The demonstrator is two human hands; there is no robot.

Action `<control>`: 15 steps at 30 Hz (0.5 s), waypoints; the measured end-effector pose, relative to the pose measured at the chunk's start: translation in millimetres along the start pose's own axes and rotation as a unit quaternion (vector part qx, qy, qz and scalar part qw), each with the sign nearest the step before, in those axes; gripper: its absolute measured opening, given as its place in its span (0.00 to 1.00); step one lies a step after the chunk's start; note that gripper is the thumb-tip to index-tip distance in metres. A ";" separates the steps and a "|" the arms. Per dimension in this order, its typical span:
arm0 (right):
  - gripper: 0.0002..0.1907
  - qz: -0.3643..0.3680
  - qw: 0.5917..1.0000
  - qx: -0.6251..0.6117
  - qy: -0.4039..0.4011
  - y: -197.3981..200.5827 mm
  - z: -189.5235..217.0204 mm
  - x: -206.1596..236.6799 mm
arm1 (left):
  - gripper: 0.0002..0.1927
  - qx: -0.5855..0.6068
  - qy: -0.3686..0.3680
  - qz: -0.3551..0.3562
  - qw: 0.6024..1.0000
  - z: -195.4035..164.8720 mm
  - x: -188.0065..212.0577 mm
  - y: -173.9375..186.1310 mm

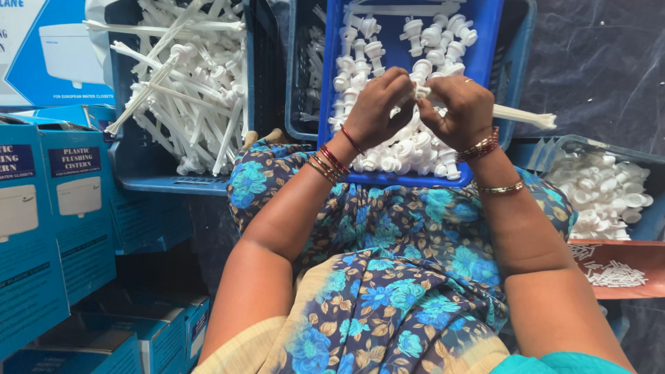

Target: The person assembles white plastic components by hand, repeatedly picking up a small cap-like piece and a long rod, fitting them together, and placing the assembled unit into a blue crate. The process is continuous and repetitive.

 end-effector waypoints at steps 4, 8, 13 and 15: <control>0.24 -0.018 0.998 0.060 -0.017 -3.2 -12.3 -1.4 | 0.15 0.028 0.057 -0.024 0.998 16.0 -1.4 -2.3; 0.24 -0.125 0.988 0.088 0.008 15.3 -25.9 -5.5 | 0.18 -0.071 0.046 -0.258 0.962 32.9 -5.2 35.8; 0.18 -0.127 0.989 0.068 -0.014 15.2 -32.5 -4.2 | 0.21 -0.266 0.258 -0.423 0.827 57.8 10.1 99.8; 0.16 -0.115 0.991 0.064 -0.025 9.9 -32.8 -3.7 | 0.24 -0.308 0.286 -0.455 0.785 55.7 14.6 110.8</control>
Point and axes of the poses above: each hand's wrist, its own x-axis away from the middle knuckle, its own y-axis out of the back of the hand, z = x × y, the point moved 4 cm from there along -x, towards the middle knuckle, and after that the axes turned 12 degrees about -x, right-handed, at the moved point
